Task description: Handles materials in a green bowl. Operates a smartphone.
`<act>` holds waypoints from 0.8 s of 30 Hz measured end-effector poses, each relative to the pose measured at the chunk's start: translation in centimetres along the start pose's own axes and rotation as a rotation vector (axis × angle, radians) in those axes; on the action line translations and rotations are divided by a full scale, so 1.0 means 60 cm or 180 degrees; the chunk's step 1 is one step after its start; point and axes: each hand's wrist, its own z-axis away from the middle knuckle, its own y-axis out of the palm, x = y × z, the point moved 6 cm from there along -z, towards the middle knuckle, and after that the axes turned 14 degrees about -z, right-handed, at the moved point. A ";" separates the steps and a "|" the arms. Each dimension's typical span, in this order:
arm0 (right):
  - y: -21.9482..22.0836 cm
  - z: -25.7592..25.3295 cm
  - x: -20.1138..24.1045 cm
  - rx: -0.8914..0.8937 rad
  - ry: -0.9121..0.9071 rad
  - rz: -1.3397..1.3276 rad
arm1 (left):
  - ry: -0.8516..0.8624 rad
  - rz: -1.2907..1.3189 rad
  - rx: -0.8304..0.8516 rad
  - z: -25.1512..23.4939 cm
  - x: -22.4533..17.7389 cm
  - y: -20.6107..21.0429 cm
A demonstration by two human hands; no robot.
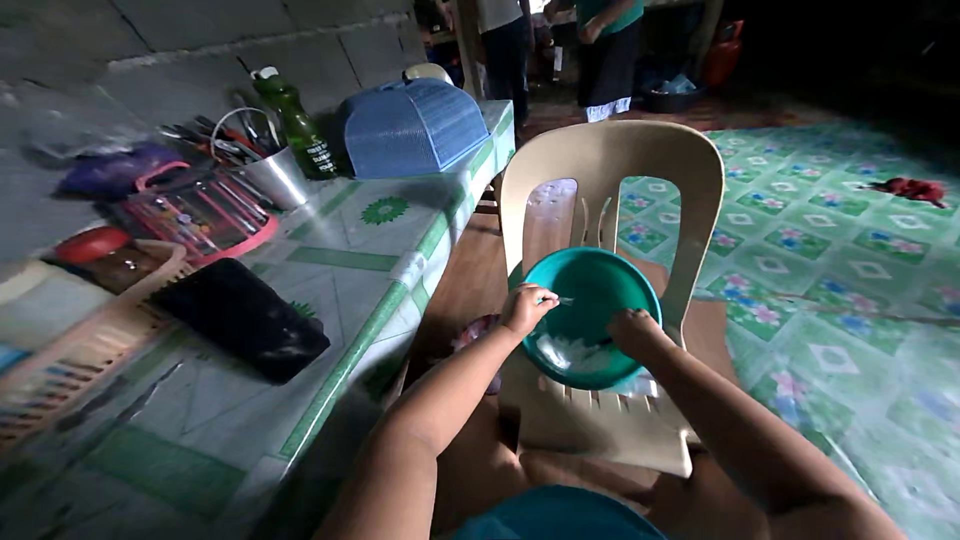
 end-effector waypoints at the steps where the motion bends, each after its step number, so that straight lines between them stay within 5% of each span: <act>1: 0.001 -0.002 -0.008 -0.0008 0.0015 -0.0004 | -0.0014 0.0041 -0.0093 0.001 0.002 -0.001; 15: 0.033 -0.009 0.012 0.0052 -0.0113 0.0152 | -0.0311 0.0172 -0.0815 0.029 0.003 -0.010; 24: 0.091 -0.054 0.056 0.0327 -0.0099 -0.1001 | -0.0813 0.0452 -0.0548 0.050 0.024 -0.001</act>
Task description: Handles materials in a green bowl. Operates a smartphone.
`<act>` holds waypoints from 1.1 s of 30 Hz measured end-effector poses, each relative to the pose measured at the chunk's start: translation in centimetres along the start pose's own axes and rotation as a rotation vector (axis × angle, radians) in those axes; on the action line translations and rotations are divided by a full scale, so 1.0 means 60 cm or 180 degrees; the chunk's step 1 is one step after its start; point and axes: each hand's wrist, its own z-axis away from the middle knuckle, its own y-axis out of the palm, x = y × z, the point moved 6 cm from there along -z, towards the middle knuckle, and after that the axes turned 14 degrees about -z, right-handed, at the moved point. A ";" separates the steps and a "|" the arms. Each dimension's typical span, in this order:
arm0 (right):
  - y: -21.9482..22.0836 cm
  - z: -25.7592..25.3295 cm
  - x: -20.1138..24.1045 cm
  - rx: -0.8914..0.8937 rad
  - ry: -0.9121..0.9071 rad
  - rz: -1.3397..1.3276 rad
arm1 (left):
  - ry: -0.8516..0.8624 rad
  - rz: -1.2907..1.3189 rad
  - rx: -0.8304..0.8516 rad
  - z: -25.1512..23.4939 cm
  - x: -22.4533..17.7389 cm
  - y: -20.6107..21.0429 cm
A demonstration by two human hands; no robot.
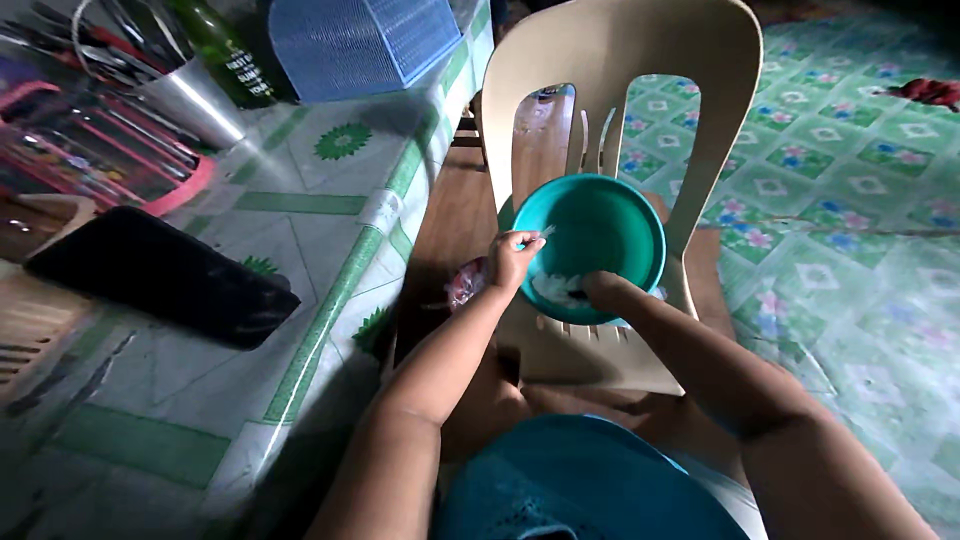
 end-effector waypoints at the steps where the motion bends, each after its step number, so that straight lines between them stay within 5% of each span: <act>1: 0.000 -0.007 -0.004 0.0003 -0.0085 -0.0045 | -0.0079 0.0046 0.0070 -0.001 0.001 0.001; 8: -0.075 0.025 -0.015 -0.0577 0.0052 0.0429 | 0.0209 0.0023 -0.0053 -0.028 -0.038 -0.014; 14: -0.002 -0.005 0.006 -0.0322 -0.0224 0.0116 | 0.0170 0.0048 -0.0156 -0.026 -0.047 -0.015; 17: -0.001 -0.001 0.030 0.0119 -0.0188 -0.0012 | 0.0107 0.0018 -0.0078 -0.016 -0.040 -0.017; 24: 0.010 -0.043 0.015 0.0130 -0.0487 -0.0215 | -0.0101 -0.0021 0.0312 -0.056 -0.066 0.000; 30: -0.056 0.025 0.004 -0.0040 -0.0085 -0.0180 | 0.1050 -0.0044 -0.0491 -0.103 -0.162 -0.022; 33: -0.075 0.065 -0.005 -0.0323 0.0287 0.0300 | 0.1755 -0.0636 -0.0401 -0.080 -0.158 -0.001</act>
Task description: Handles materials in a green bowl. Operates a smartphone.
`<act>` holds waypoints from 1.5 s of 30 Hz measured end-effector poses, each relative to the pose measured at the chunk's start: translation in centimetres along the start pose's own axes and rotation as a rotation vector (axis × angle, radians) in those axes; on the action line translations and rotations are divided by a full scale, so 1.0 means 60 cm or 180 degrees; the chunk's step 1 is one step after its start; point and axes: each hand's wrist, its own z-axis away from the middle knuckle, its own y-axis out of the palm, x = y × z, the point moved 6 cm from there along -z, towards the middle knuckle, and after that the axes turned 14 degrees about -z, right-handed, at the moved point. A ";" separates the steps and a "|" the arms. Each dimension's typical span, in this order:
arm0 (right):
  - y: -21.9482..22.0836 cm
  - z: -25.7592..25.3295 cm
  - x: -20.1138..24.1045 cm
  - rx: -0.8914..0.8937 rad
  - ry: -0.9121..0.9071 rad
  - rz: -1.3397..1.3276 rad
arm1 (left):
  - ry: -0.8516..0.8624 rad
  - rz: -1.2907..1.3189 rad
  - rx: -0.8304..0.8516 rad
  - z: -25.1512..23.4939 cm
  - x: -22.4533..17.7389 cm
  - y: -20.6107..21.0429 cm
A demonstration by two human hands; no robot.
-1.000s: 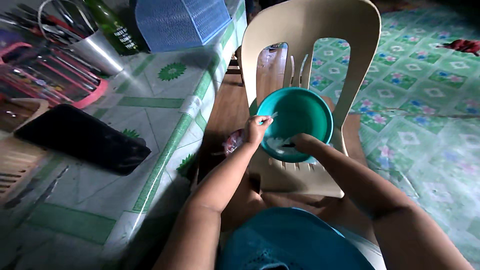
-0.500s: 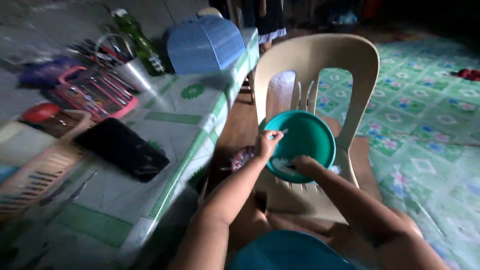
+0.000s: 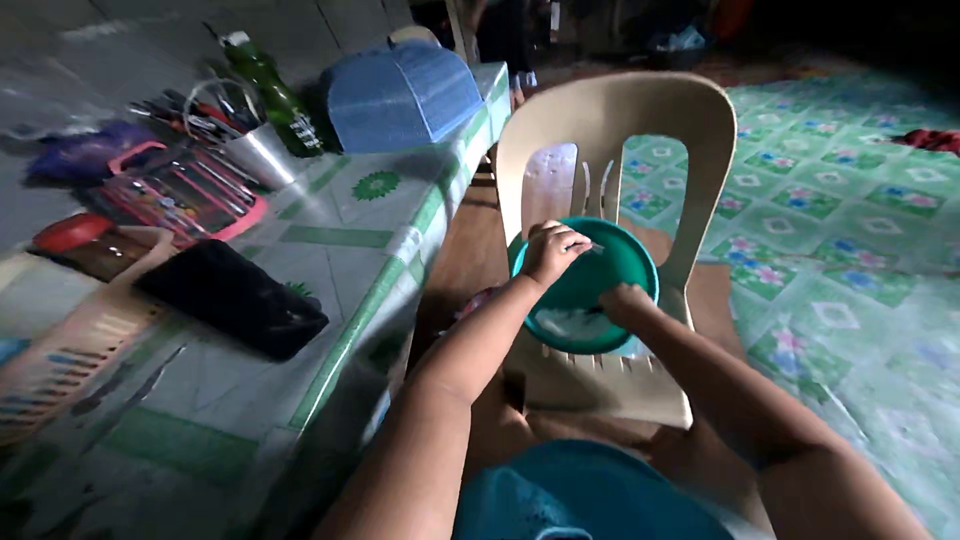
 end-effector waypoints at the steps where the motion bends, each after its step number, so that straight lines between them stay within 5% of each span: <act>1: 0.005 0.002 -0.003 -0.0108 -0.0044 0.0242 | 0.0123 -0.0175 0.0309 0.019 0.003 0.014; 5: 0.043 -0.018 0.006 -0.0051 -0.0422 0.0586 | 0.0088 -0.0646 0.0925 0.091 0.033 0.038; 12: 0.088 -0.072 0.041 0.0299 -0.0426 -0.0111 | -0.0324 -0.0632 0.0733 0.114 0.056 0.016; 24: 0.093 -0.108 0.059 0.0220 -0.0959 -0.1026 | -0.1856 0.0145 0.0991 0.141 0.125 0.019; 28: 0.082 -0.116 0.035 -0.0045 -0.0950 -0.1006 | -0.1857 0.0210 0.0898 0.146 0.130 0.019; 32: 0.022 -0.058 0.041 -0.0130 -0.0331 -0.0178 | -0.1853 0.0162 0.0946 0.144 0.125 0.013; 36: 0.035 -0.049 0.059 -0.0179 -0.0456 0.0242 | -0.1931 0.0185 0.0963 0.142 0.122 0.005; 45: 0.099 -0.109 0.074 0.0188 -0.1049 -0.1039 | -0.1919 0.0136 0.0971 0.145 0.130 0.001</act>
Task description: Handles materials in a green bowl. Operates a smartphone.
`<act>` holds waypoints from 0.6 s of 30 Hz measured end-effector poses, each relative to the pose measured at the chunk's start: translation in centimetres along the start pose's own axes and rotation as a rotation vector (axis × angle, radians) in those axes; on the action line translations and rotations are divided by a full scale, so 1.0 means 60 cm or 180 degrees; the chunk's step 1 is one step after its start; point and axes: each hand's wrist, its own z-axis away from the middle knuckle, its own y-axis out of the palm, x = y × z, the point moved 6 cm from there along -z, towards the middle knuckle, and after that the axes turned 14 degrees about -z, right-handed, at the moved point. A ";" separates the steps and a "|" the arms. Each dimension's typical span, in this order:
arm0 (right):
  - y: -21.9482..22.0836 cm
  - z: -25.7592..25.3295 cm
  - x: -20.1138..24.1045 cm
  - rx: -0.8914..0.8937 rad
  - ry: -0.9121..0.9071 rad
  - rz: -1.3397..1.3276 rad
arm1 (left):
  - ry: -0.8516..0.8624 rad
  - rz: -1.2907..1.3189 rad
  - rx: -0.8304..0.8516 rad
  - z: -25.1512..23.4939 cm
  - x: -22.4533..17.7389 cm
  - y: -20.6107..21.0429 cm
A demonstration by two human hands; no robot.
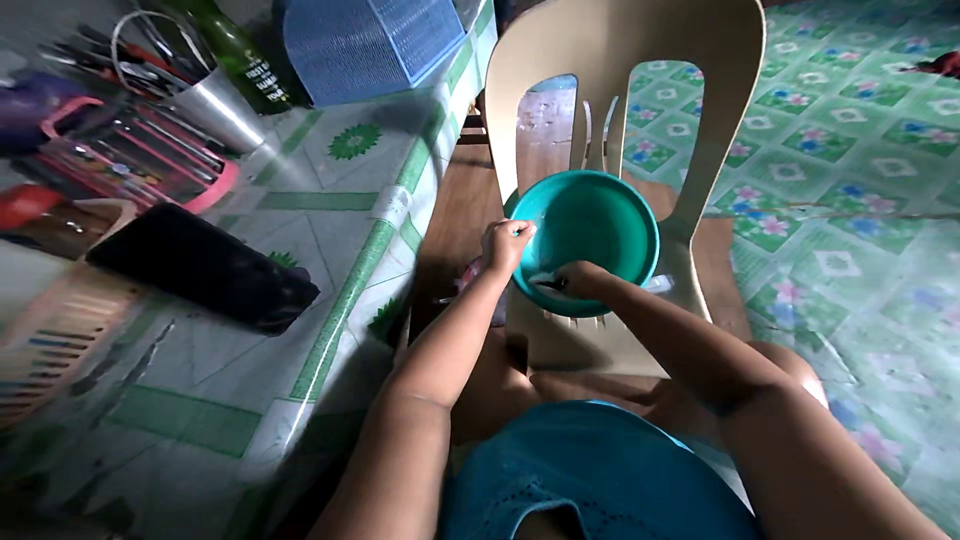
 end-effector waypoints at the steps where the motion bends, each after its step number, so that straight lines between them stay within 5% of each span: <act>1: -0.006 0.004 0.006 0.0014 -0.0047 -0.0089 | -0.0019 -0.0026 0.0044 0.001 0.000 0.000; 18: -0.184 0.094 0.007 -0.0497 0.0221 0.0180 | 0.0454 -0.1048 0.0531 0.015 -0.049 0.014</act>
